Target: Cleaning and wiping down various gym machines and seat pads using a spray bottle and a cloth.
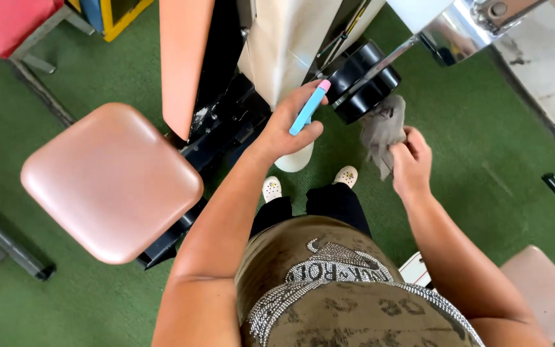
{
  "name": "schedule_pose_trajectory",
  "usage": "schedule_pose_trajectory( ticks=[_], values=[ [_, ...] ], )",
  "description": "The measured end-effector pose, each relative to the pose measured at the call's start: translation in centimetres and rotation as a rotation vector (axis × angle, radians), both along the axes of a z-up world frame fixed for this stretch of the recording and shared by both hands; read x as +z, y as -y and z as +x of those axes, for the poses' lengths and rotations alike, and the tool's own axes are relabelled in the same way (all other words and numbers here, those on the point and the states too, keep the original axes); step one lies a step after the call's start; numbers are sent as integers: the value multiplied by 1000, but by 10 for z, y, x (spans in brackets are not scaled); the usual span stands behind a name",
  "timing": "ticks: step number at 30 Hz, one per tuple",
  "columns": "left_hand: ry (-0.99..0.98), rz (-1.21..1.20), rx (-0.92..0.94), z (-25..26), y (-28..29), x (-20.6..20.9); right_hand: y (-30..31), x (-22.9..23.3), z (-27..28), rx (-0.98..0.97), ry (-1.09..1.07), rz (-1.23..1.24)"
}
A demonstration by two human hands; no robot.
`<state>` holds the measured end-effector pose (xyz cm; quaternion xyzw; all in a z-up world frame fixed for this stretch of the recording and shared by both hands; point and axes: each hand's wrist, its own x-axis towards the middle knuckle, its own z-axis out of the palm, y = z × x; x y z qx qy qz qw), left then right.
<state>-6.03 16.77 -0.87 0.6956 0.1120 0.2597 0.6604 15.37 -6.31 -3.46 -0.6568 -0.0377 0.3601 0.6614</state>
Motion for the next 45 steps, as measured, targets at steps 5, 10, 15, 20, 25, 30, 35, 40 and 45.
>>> schedule_pose_trajectory(
  ticks=[5,10,15,20,25,30,35,40,45],
  values=[
    [28,61,13,3,-9,-17,-67,134,-37,528,1590,141],
    [-53,37,126,-2,-10,-39,-115,127,-36,723,1924,-134],
    [67,88,183,-18,-18,-27,-124,90,-51,779,2145,-351],
    [46,158,226,-22,-23,-20,-128,85,-60,1005,2197,-343],
    [-13,180,201,-22,-26,-4,-127,118,-41,956,2076,-366],
    [-54,145,149,-18,-31,-5,-121,96,-54,848,1952,-351],
    [70,168,118,-26,-34,-8,-123,53,-85,946,1822,-304],
    [77,78,134,-45,-33,-16,-116,-9,-77,1095,1656,-447],
    [96,166,169,-53,-45,-16,-140,113,-87,1084,1559,-240]
  ],
)
